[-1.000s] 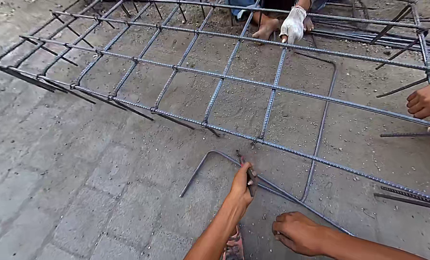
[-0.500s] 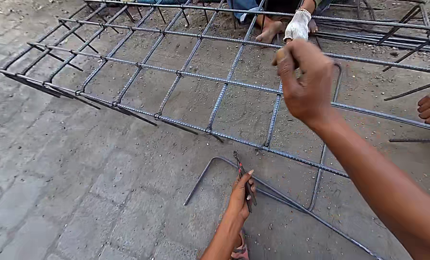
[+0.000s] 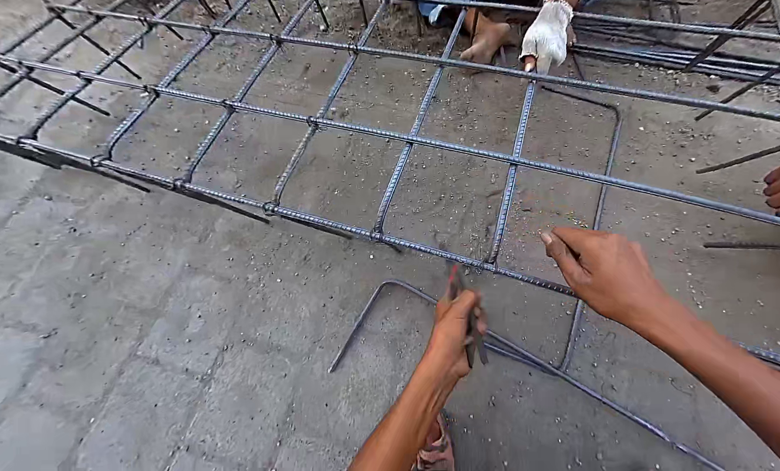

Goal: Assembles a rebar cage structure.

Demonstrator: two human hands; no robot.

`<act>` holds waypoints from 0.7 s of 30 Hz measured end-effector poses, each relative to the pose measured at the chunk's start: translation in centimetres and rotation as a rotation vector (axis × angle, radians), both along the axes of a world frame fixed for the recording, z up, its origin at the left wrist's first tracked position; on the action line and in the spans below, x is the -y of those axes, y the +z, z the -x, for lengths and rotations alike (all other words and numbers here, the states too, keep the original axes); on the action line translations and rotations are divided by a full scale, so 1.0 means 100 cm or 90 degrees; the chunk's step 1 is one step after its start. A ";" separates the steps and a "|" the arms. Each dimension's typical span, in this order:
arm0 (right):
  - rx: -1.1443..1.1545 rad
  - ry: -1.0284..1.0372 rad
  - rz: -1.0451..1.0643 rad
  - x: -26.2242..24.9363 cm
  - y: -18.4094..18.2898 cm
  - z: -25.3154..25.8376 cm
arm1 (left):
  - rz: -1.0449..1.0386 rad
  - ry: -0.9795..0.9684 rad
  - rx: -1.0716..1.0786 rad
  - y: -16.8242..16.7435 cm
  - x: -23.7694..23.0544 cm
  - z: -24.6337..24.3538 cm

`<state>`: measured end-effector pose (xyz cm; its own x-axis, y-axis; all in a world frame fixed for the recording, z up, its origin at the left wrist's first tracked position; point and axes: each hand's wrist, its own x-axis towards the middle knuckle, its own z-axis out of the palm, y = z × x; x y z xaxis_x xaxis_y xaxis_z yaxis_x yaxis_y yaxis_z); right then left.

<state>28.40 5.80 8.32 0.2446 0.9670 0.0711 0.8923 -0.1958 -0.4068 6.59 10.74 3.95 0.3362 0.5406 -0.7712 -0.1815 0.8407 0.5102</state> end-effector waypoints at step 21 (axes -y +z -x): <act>-0.057 -0.025 -0.141 0.038 -0.013 0.007 | -0.031 -0.054 0.056 0.012 0.028 0.000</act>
<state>27.65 2.00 6.97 0.2962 0.9200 0.2568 0.8445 -0.1267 -0.5204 6.63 7.94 5.10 0.4476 0.5436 -0.7101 -0.1575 0.8296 0.5357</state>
